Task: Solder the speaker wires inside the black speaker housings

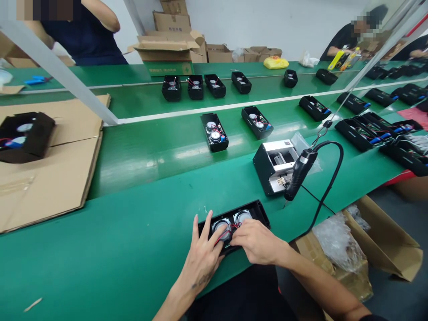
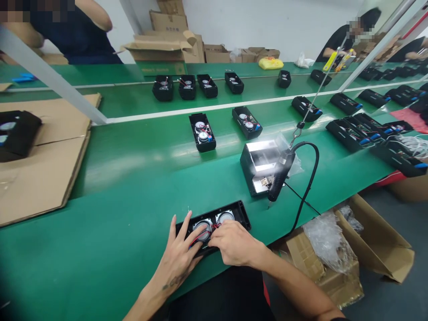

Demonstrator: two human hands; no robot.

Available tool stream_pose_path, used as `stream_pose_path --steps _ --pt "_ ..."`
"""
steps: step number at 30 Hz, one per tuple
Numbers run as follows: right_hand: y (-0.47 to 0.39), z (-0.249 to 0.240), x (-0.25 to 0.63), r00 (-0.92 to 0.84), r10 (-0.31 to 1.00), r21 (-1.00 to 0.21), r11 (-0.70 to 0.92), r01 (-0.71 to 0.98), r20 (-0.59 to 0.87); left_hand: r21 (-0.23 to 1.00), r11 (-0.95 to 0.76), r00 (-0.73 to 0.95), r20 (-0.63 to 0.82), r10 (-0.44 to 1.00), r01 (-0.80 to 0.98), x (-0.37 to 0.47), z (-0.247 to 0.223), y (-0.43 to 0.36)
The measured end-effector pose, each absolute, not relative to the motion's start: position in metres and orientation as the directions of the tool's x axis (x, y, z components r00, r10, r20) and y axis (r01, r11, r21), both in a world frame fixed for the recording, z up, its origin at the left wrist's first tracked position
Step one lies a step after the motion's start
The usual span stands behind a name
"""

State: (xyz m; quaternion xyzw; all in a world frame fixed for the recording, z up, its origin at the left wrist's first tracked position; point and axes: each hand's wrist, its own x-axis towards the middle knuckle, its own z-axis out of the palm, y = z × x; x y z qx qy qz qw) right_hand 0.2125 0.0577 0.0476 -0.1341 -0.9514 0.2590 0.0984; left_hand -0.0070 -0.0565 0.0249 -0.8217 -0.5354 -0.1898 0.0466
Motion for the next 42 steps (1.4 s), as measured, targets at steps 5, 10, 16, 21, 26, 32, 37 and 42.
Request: stream_pose_path --steps 5,10,16,21,26,32,37,42 --pt "0.054 0.074 0.205 -0.941 0.332 -0.510 0.801 0.315 -0.060 0.241 -0.400 0.317 0.318 0.893 0.884 -0.013 0.024 -0.045" --pt "0.088 0.109 0.180 -0.910 0.380 -0.445 0.795 0.413 -0.166 0.587 -0.181 0.299 -0.109 0.948 0.789 -0.042 0.052 0.008" --pt "0.131 0.126 0.148 -0.883 0.311 -0.510 0.727 0.459 -0.352 0.637 -0.041 0.294 -0.296 0.909 0.770 -0.064 0.070 0.050" --pt "0.126 0.121 0.147 -0.890 0.312 -0.523 0.724 0.450 -0.333 0.652 0.012 0.287 -0.350 0.892 0.758 -0.063 0.069 0.051" --pt "0.121 0.117 0.146 -0.887 0.335 -0.424 0.787 0.449 -0.317 0.673 0.019 0.299 -0.353 0.886 0.739 -0.064 0.071 0.052" --pt "0.124 0.108 0.145 -0.893 0.312 -0.453 0.778 0.436 -0.323 0.702 -0.015 0.324 -0.309 0.894 0.712 -0.063 0.070 0.049" --pt "0.124 0.098 0.139 -0.918 0.304 -0.468 0.792 0.392 -0.254 0.712 -0.049 0.335 -0.268 0.903 0.701 -0.064 0.068 0.049" --pt "0.108 0.111 0.147 -0.925 0.306 -0.444 0.813 0.376 -0.223 0.671 -0.132 0.355 -0.207 0.912 0.730 -0.063 0.068 0.042"
